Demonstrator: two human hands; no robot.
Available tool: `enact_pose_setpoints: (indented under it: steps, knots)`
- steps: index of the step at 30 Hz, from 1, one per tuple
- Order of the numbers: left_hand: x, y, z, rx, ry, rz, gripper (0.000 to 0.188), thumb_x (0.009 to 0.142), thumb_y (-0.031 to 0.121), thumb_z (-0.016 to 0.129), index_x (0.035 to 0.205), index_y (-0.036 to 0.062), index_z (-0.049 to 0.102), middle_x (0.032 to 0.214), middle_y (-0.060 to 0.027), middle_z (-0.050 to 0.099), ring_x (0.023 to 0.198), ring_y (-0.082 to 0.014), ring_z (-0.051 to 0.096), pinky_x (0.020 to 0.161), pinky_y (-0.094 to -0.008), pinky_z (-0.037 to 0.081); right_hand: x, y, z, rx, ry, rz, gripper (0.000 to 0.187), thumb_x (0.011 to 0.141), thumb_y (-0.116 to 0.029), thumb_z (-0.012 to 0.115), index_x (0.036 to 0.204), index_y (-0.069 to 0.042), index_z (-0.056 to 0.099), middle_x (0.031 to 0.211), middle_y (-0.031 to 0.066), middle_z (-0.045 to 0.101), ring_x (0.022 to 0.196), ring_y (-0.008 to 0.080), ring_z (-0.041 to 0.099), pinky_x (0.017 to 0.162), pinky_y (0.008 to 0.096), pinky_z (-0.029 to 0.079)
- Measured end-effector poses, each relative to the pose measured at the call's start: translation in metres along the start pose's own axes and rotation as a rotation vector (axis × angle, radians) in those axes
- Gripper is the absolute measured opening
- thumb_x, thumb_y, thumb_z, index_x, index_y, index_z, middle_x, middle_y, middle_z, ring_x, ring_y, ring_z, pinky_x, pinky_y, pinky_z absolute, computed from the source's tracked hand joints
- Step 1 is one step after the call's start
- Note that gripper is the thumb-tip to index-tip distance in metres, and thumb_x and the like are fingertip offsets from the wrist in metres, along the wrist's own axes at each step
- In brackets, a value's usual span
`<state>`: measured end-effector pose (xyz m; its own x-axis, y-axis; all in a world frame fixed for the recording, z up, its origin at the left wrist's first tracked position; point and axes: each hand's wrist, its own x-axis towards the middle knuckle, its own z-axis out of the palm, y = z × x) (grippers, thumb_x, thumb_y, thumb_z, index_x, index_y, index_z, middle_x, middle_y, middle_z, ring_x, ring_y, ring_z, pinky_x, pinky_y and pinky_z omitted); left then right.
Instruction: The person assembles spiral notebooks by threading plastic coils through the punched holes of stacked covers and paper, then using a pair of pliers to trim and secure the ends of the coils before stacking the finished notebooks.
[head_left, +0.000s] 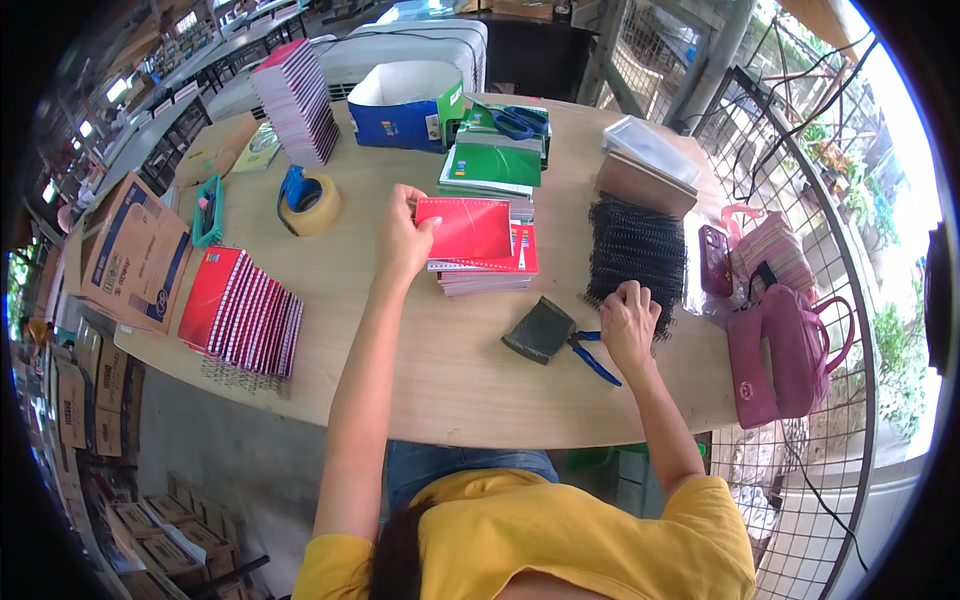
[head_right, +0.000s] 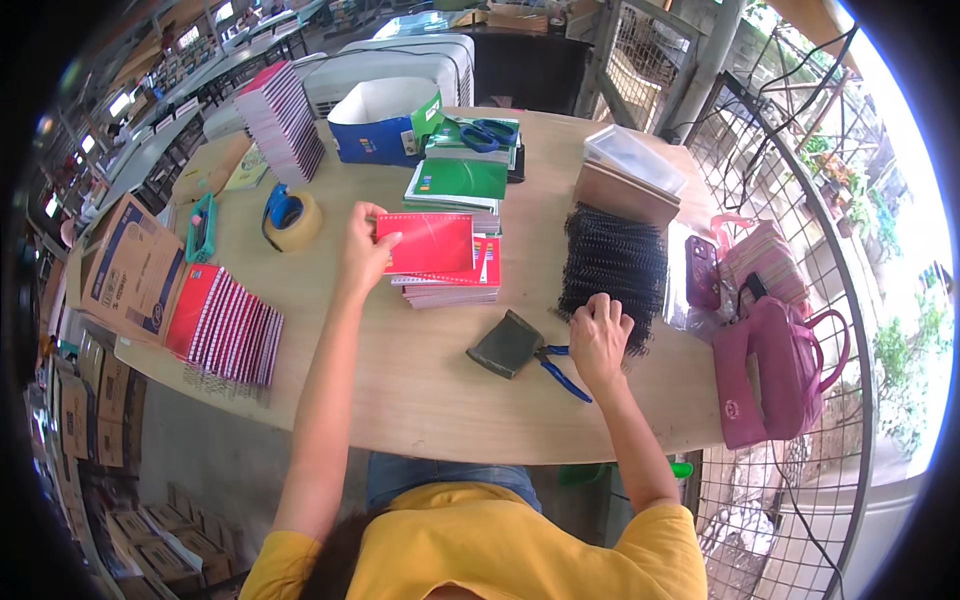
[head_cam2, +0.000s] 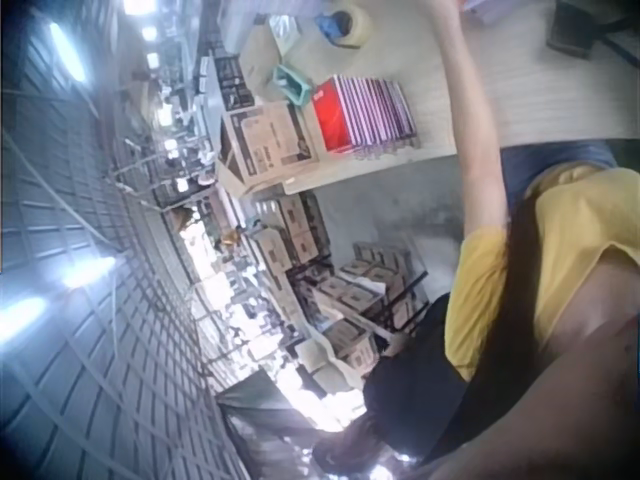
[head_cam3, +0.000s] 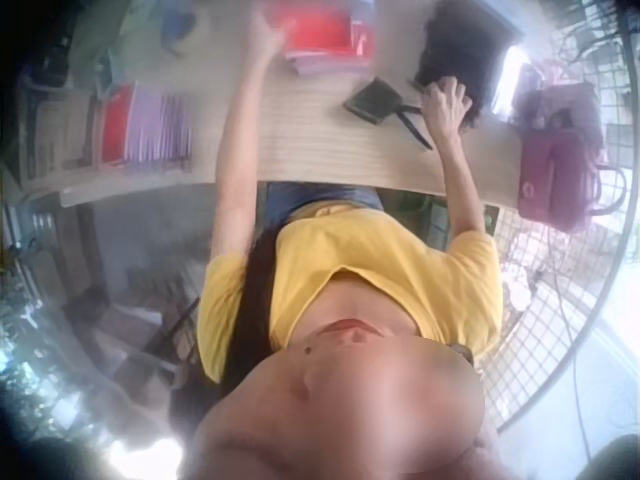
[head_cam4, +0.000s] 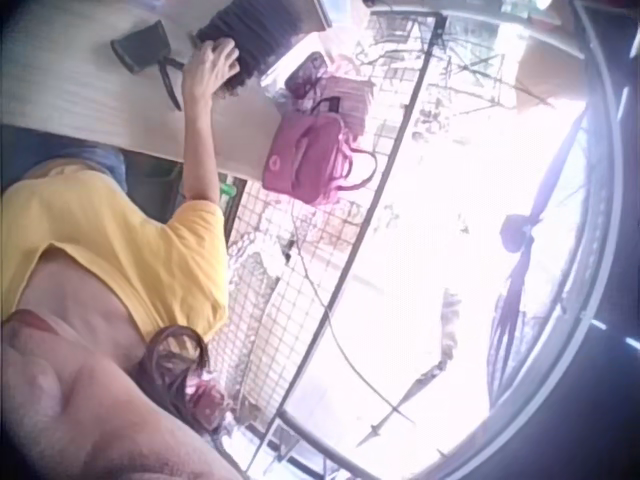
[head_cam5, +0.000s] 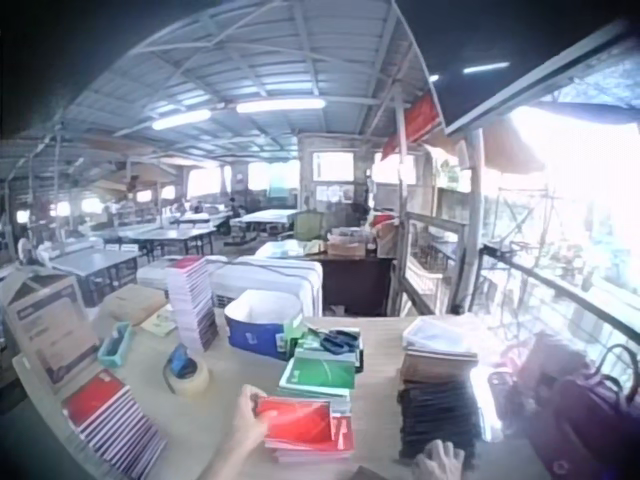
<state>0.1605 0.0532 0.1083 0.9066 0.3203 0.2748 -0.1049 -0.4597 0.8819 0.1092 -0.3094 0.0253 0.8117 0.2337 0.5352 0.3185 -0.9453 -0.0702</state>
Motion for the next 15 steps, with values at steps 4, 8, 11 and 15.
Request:
enact_pose_setpoints:
  steps: [4, 8, 11, 15]
  knots:
    - [-0.062, 0.042, -0.027, -0.106, 0.047, 0.116, 0.05, 0.09, -0.011, 0.063, 0.136, 0.0073, 0.054, 0.108, -0.0119, 0.07, 0.085, -0.0216, 0.07, 0.082, -0.0319, 0.055, -0.008, 0.008, -0.012, 0.082, -0.065, -0.044, 0.017, 0.075, -0.017, 0.081, 0.083, -0.008, 0.069, 0.107, 0.0058, 0.051, 0.102, 0.0263, 0.051, 0.083, 0.0436, 0.039]
    - [-0.143, 0.024, -0.042, -0.043, 0.006, 0.318, 0.047, 0.091, -0.016, 0.055, 0.128, 0.0119, 0.068, 0.11, -0.0115, 0.068, 0.094, -0.0206, 0.068, 0.083, -0.0287, 0.056, -0.004, 0.004, -0.016, 0.045, -0.025, -0.079, 0.014, 0.078, -0.017, 0.079, 0.083, -0.009, 0.07, 0.105, 0.0049, 0.053, 0.1, 0.0252, 0.052, 0.083, 0.0438, 0.039]
    - [-0.188, -0.016, -0.029, -0.008, -0.041, 0.317, 0.039, 0.092, -0.013, 0.056, 0.123, 0.0071, 0.068, 0.107, -0.0093, 0.064, 0.092, -0.02, 0.064, 0.078, -0.0289, 0.054, 0.002, 0.01, -0.017, 0.088, 0.061, -0.099, 0.013, 0.079, -0.017, 0.078, 0.085, -0.009, 0.069, 0.101, 0.004, 0.055, 0.097, 0.0246, 0.054, 0.083, 0.0431, 0.039]
    - [-0.212, -0.036, -0.013, -0.064, -0.088, 0.232, 0.028, 0.094, -0.005, 0.063, 0.12, 0.0048, 0.065, 0.11, -0.0117, 0.057, 0.092, -0.0224, 0.058, 0.078, -0.0308, 0.05, 0.003, 0.015, -0.024, 0.135, -0.008, -0.152, 0.013, 0.08, -0.016, 0.078, 0.086, -0.009, 0.069, 0.091, 0.0055, 0.059, 0.089, 0.0253, 0.058, 0.08, 0.0421, 0.042]
